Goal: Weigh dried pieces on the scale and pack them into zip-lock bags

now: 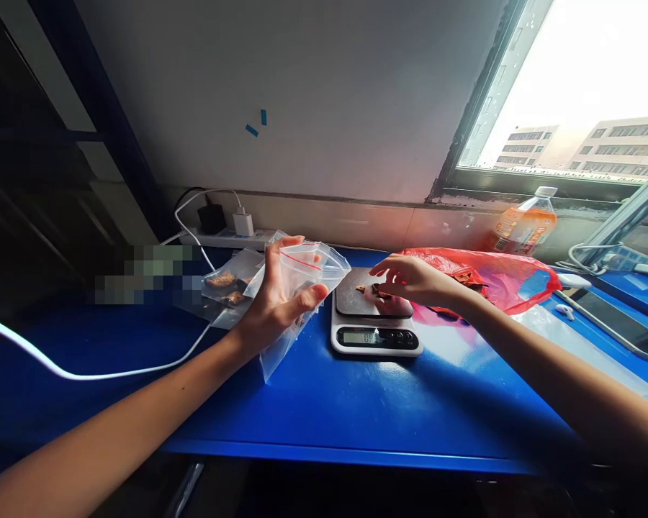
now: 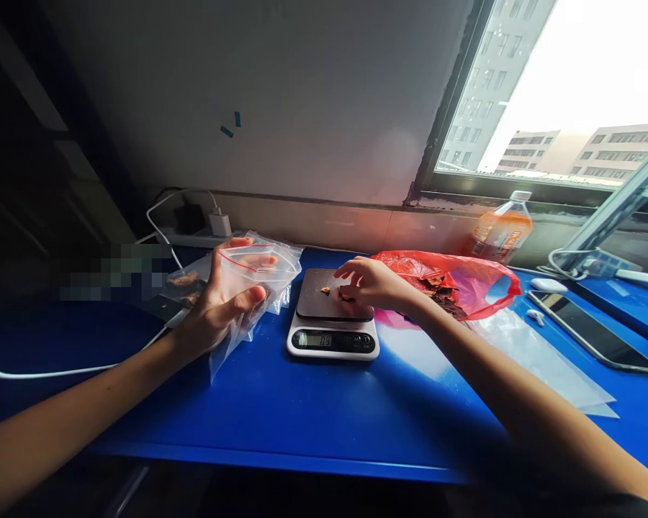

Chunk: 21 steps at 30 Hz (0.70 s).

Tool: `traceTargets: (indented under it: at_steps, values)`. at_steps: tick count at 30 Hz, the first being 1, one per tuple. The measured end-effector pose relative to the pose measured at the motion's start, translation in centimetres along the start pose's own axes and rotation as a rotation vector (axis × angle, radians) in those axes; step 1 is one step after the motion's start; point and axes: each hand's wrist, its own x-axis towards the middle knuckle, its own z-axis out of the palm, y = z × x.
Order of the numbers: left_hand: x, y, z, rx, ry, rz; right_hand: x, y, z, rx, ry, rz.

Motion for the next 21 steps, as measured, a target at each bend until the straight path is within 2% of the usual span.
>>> traceTargets:
  at_steps: [7,11,18,21]
  values:
    - [0.0,0.4,0.2,0.049,-0.021,-0.008,0.4,-0.4,0.8,-0.037,-0.065,0.074]
    - [0.0,0.8,0.3,0.03,-0.041,-0.027,0.5,-0.7,0.9,-0.098,-0.071,0.051]
    - [0.0,0.3,0.0,0.042,-0.055,0.008,0.4,-0.4,1.3,-0.07,0.029,0.025]
    - [0.0,0.1,-0.2,0.049,-0.059,0.017,0.0,0.1,1.0,-0.053,-0.008,-0.041]
